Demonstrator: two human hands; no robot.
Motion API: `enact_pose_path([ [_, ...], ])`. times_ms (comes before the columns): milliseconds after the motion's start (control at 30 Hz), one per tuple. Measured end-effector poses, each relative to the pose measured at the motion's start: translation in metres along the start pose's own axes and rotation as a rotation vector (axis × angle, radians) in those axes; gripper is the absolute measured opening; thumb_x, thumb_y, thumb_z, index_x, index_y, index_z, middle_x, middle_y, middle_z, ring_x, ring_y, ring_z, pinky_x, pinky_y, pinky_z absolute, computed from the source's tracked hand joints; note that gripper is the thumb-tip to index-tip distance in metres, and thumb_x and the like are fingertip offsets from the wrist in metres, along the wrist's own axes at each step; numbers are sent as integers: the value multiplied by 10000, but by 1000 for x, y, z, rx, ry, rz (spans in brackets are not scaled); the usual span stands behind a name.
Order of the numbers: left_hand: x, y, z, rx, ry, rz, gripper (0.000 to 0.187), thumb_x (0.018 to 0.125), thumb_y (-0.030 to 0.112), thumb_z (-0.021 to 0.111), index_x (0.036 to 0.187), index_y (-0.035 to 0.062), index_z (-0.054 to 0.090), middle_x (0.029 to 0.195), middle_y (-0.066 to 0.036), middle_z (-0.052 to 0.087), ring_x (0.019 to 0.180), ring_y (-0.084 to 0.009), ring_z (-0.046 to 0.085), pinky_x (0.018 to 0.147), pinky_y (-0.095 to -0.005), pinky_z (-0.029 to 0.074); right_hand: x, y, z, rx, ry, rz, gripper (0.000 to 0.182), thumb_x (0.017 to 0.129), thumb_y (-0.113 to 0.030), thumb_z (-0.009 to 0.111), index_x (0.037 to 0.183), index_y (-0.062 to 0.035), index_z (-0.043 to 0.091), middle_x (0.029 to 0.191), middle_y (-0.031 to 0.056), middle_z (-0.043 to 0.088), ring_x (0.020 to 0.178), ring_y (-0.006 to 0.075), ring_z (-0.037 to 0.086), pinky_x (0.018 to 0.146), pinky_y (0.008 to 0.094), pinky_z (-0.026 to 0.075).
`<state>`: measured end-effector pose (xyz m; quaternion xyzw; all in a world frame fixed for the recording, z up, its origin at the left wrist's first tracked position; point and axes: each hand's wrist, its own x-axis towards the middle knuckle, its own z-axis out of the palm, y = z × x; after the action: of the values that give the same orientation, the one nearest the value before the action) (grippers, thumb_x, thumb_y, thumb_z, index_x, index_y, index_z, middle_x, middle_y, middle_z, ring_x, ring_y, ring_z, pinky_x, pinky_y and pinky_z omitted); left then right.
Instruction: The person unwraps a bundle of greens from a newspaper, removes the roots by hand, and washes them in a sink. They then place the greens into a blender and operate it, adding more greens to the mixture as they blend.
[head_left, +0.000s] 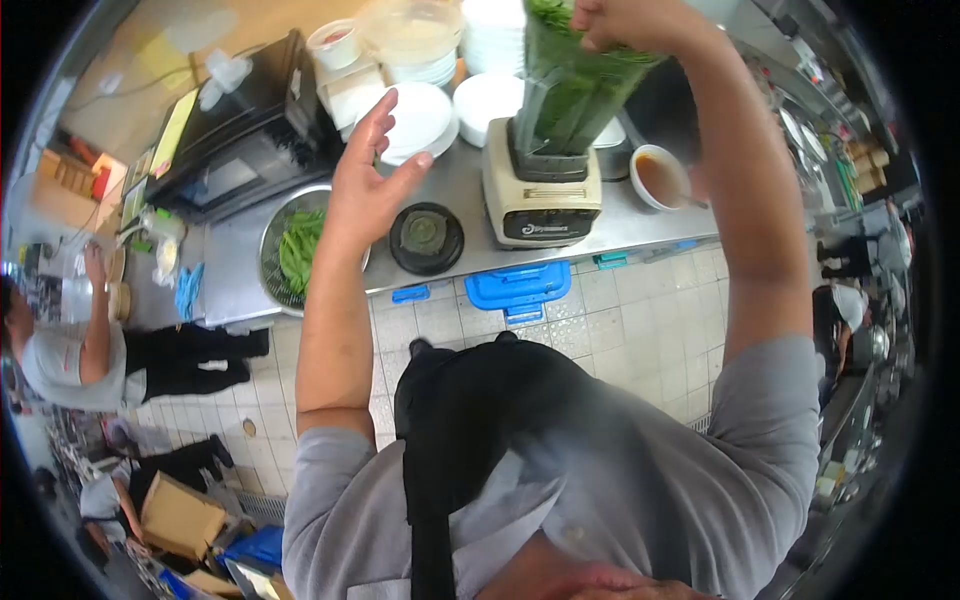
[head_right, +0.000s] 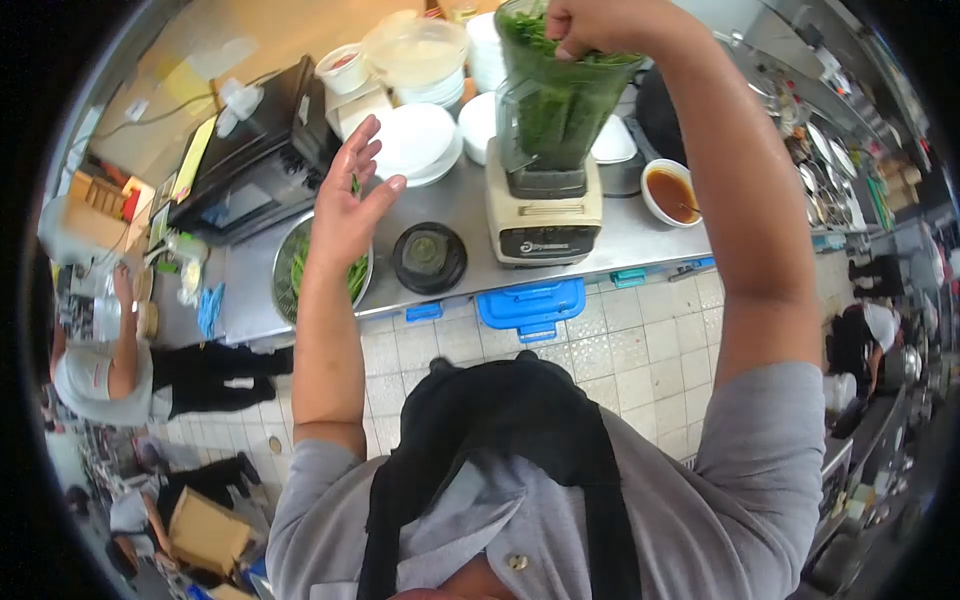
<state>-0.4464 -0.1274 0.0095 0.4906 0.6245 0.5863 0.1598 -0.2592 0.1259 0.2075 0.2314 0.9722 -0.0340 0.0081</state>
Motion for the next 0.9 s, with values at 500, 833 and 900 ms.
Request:
enact_pose_path([
  [500,-70,-87,-162,127,125,-334,592,900,207,733,1432,48,528,1404,-189,555,1340,-339,493,1133,-426,362,-106,9,12,295,649,357,221,945,-177,686,1120,-50,730,930,21,704,867,85,615,792,235,480],
  [833,-71,-99,-27,525,-463,-88,840,732,386,852,1470,196,499,1530,-223,411,1388,-424,412,1143,-489,373,-241,-46,346,1040,74,795,96,911,-92,655,962,-53,727,794,12,697,698,82,607,612,261,479],
  [900,-67,-103,13,708,-571,-189,1016,647,413,899,1525,241,417,1603,-203,292,1448,-446,309,1144,-533,363,-248,-61,376,1113,1,811,133,899,-119,684,987,-27,722,810,22,698,709,95,613,621,265,490],
])
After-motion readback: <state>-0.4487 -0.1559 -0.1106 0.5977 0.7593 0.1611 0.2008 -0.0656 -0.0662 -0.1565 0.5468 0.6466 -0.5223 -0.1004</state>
